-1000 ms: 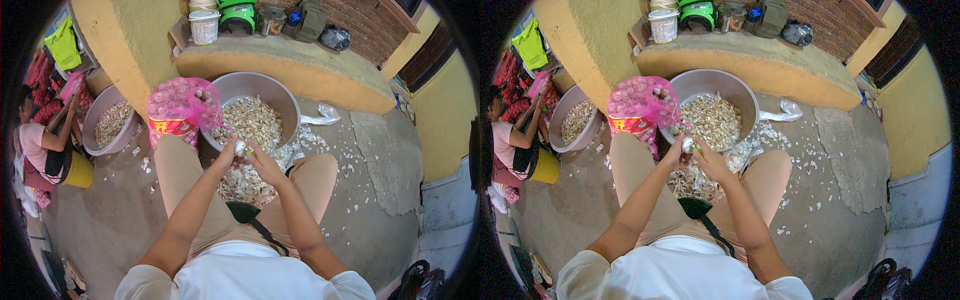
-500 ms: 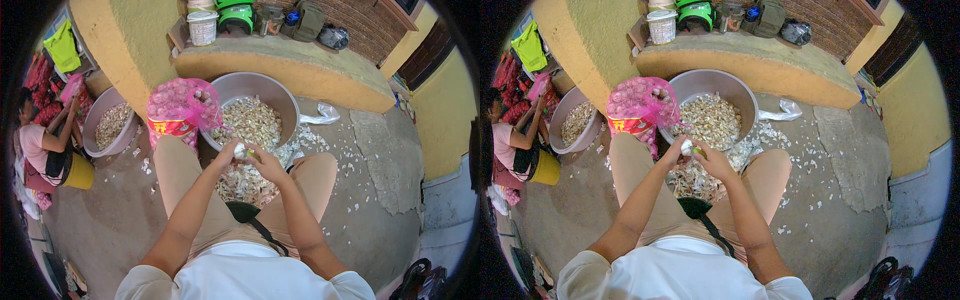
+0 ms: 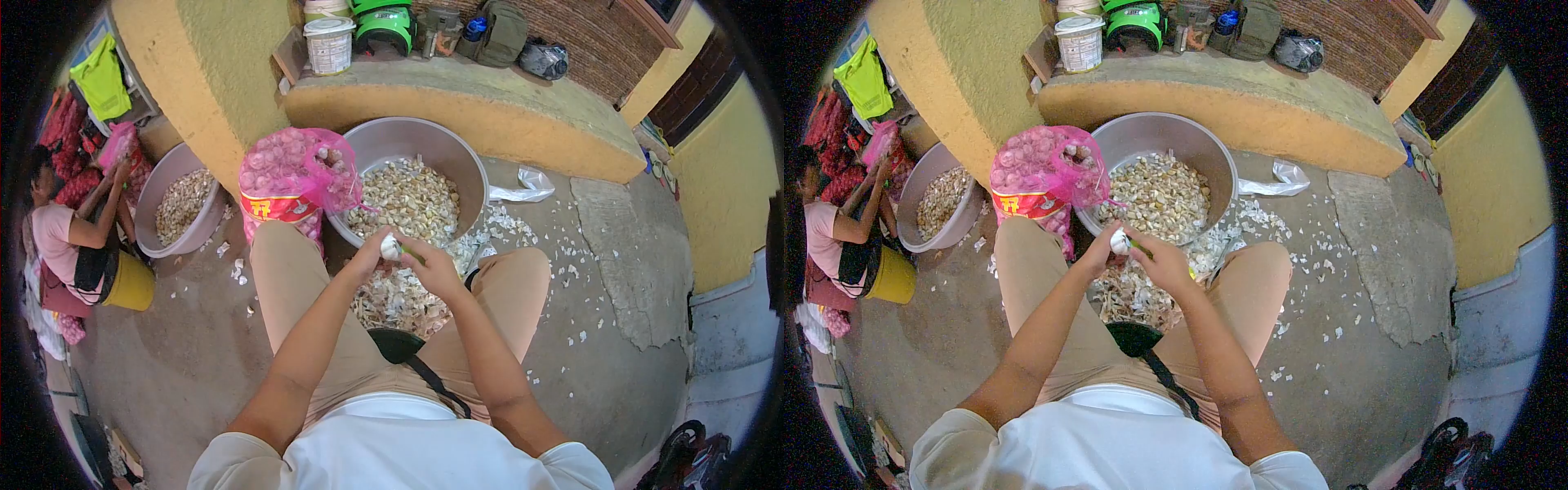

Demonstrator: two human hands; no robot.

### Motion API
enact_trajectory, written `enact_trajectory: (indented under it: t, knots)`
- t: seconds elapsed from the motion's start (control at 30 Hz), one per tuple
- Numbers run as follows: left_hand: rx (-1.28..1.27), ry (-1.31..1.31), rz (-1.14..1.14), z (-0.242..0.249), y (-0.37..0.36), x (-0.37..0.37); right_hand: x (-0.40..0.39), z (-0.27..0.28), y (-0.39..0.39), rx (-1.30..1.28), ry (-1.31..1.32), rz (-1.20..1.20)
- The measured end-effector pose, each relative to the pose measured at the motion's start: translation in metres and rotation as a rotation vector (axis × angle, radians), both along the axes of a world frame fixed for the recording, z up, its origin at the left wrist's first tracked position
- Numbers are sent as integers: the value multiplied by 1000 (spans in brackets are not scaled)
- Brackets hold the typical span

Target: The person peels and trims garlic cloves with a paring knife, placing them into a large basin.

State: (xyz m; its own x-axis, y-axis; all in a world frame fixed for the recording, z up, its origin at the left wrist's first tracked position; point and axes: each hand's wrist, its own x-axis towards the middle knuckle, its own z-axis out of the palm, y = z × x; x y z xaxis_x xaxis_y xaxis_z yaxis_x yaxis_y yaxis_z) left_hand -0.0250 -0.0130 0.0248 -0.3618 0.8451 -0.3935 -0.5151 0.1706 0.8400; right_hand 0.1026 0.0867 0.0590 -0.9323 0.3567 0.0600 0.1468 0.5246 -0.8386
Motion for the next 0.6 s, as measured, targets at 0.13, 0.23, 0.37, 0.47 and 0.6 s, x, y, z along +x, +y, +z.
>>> enact_trajectory:
  t: [0.13,0.23,0.37,0.47,0.6]
  knots:
    - [-1,-30,44,7,0,6,-3,-7,-1,-47,70,-42]
    - [-17,-9,67,3,3,6,-8,-25,2,-220,148,-79]
    - [-13,63,76,-3,5,5,-11,-40,6,-408,110,-191]
    - [104,44,51,1,2,4,-12,-41,16,-553,13,-315]
    - [210,19,73,-6,-1,-3,-3,-54,32,-330,-147,-236]
